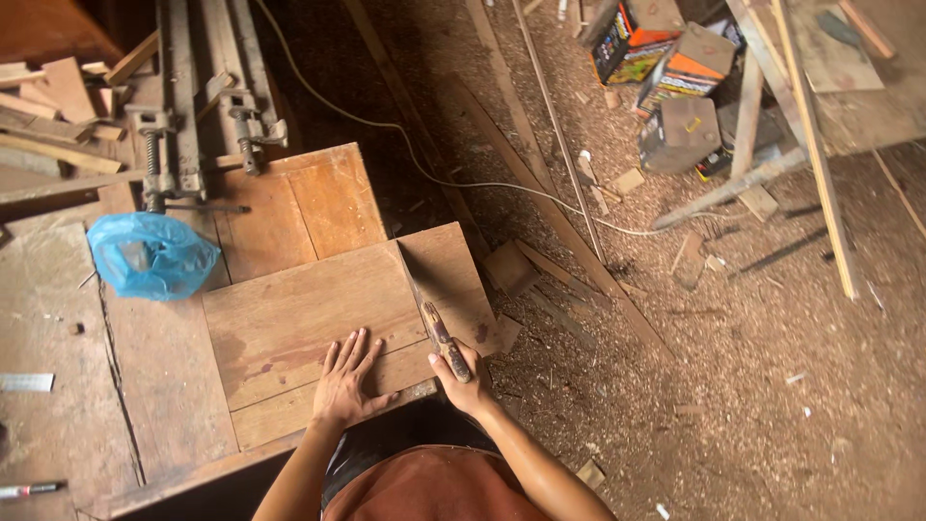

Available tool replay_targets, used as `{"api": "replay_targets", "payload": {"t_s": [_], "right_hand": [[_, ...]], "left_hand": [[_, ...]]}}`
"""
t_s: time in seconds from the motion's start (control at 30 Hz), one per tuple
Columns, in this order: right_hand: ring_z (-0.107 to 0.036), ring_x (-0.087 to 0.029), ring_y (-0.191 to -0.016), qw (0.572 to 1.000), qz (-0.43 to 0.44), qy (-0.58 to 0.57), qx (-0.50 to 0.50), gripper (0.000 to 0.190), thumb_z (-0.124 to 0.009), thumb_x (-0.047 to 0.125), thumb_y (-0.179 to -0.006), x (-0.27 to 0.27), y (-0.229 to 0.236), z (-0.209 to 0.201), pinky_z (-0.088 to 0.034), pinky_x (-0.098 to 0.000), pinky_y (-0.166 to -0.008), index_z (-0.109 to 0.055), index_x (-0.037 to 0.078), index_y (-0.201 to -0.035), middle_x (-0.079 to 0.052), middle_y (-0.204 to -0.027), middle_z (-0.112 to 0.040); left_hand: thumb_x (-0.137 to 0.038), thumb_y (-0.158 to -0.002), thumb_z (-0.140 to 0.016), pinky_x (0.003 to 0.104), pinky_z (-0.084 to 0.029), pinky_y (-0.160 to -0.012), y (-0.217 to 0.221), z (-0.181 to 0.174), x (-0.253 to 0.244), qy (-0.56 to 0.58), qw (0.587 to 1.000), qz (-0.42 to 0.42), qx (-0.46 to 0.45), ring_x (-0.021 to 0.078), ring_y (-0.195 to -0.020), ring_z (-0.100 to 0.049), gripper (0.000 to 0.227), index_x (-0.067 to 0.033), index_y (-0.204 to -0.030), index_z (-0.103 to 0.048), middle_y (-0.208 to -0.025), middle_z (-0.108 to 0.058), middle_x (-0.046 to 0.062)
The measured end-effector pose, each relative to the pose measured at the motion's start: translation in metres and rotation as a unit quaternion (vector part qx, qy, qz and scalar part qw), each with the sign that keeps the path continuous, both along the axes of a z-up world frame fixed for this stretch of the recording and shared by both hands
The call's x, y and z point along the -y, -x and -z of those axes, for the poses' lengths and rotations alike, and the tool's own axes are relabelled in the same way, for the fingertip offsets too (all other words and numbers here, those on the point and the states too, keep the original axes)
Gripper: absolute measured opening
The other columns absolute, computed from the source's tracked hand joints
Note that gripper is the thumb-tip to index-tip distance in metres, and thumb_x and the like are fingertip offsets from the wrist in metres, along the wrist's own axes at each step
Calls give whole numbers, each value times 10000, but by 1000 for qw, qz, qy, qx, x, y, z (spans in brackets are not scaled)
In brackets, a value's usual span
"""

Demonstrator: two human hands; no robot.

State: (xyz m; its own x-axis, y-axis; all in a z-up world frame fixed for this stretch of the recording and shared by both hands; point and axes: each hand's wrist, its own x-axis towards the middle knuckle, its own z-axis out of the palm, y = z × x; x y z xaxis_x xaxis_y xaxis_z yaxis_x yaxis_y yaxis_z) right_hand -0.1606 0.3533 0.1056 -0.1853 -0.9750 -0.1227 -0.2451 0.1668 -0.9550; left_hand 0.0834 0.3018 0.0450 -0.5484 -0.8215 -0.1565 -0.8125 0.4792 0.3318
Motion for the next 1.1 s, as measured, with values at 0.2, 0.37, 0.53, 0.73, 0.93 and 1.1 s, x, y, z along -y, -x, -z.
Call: {"api": "replay_targets", "payload": {"t_s": [0.2, 0.37, 0.53, 0.73, 0.93, 1.1], "right_hand": [[-474, -105, -563, 999, -18, -14, 42, 213, -681, 121, -924, 1, 11, 19, -387, -311, -506, -563, 50, -761, 12, -636, -514], [-467, -95, -586, 998, -19, 37, 38, 217, -685, 109, -930, -3, 5, 14, -401, -298, -532, -544, 48, -776, 17, -647, -500], [-483, -99, -570, 1000, -5, 1, 13, 157, -672, 113, -917, -27, -11, 2, -398, -301, -518, -575, 50, -810, 10, -651, -519], [-471, -112, -582, 999, 17, -45, -9, 219, -668, 134, -946, -64, -19, -1, -393, -307, -527, -562, 31, -785, 0, -653, -515], [-478, -102, -607, 1000, 27, 6, -2, 216, -679, 154, -944, -75, -31, -6, -411, -304, -542, -560, 45, -800, 6, -668, -511], [-476, -97, -559, 999, 35, -21, -32, 201, -675, 174, -936, -76, -38, -6, -393, -311, -501, -566, 74, -799, 21, -635, -506]], "left_hand": [[-808, -689, -638, 489, -101, -1238, 10, -3, -7, -12, 999, -19, 29, 264, -1526, -174, 1107, -217, -1558, -289, -1647, -206, 116], [-818, -690, -631, 479, -93, -1243, 10, -9, -12, -37, 998, -21, 42, 256, -1537, -155, 1118, -223, -1566, -272, -1660, -187, 105], [-807, -704, -635, 492, -94, -1238, 3, -6, -29, -34, 999, 4, 27, 272, -1532, -157, 1119, -207, -1573, -266, -1655, -187, 126], [-737, -783, -628, 499, -124, -1253, -12, 8, -59, -18, 998, 4, -57, 285, -1544, -210, 999, -178, -1564, -353, -1665, -221, 120], [-601, -922, -554, 546, -142, -1233, -12, 32, -21, 50, 992, -92, -75, 340, -1551, -214, 798, -144, -1557, -393, -1695, -221, 180], [-618, -933, -495, 546, -109, -1232, -6, 22, 15, 57, 996, -55, -48, 332, -1531, -200, 783, -215, -1590, -355, -1656, -248, 168]]}}
